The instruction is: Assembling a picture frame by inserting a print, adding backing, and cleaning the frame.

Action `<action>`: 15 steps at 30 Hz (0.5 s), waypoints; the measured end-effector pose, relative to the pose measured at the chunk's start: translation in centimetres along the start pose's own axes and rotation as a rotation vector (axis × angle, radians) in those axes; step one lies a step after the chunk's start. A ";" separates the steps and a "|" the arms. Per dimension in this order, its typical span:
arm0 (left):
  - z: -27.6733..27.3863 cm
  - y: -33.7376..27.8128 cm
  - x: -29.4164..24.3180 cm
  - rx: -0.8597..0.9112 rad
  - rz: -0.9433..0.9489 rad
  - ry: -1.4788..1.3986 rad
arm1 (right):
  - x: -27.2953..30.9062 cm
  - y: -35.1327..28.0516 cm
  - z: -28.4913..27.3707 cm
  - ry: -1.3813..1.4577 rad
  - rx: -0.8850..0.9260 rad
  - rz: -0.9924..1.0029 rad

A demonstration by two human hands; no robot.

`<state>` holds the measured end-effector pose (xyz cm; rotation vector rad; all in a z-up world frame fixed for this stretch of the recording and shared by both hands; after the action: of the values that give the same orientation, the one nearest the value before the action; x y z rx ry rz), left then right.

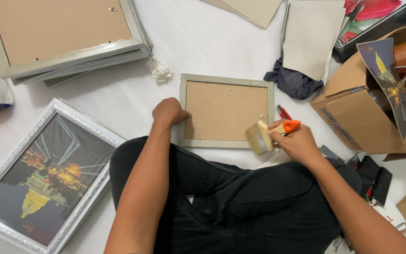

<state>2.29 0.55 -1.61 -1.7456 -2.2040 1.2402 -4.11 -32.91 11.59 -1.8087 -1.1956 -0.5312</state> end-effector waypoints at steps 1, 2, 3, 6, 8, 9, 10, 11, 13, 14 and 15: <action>0.0 0.0 0.0 -0.001 0.002 0.001 | -0.2 0.5 -0.2 0.001 -0.002 -0.001; 0.0 0.0 0.1 0.004 -0.004 -0.005 | -0.3 1.0 -0.3 -0.172 0.001 -0.022; 0.0 0.0 0.1 0.009 -0.011 -0.012 | -0.4 1.5 -0.4 -0.344 0.004 -0.042; -0.4 -0.3 0.0 0.025 0.004 0.002 | -0.3 5.0 -2.2 -0.345 -0.157 -0.229; -0.4 -0.2 -0.1 0.026 0.006 -0.002 | 0.8 6.9 -3.0 -0.287 -0.167 -0.318; -0.4 -0.1 -0.1 0.027 0.003 -0.007 | 1.5 7.8 -3.3 -0.227 -0.171 -0.408; -0.5 0.0 -0.1 0.027 0.006 -0.006 | 1.4 9.0 -3.6 -0.226 -0.174 -0.408; -0.4 0.1 -0.1 0.023 0.003 -0.009 | 1.3 10.1 -3.7 -0.248 -0.145 -0.435; -0.3 -0.1 -0.1 0.020 0.001 -0.009 | 1.0 11.4 -3.7 -0.267 -0.118 -0.461; -0.4 -0.2 -0.2 0.024 0.000 -0.011 | 0.7 11.7 -3.4 -0.248 -0.082 -0.405; -0.5 -0.4 -0.3 0.028 -0.001 -0.012 | 0.5 12.0 -3.2 -0.228 -0.046 -0.350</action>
<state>2.35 0.58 -0.96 -1.7317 -2.1825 1.2784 7.16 -37.14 8.43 -1.7409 -1.6861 -0.5620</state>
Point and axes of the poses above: each hand's wrist, its own y-axis towards the middle knuckle, its own z-axis out of the palm, x = y × z, the point moved 2 cm from there along y, towards the middle knuckle, and after that the axes turned 7 degrees about y, right-handed, at the moved point
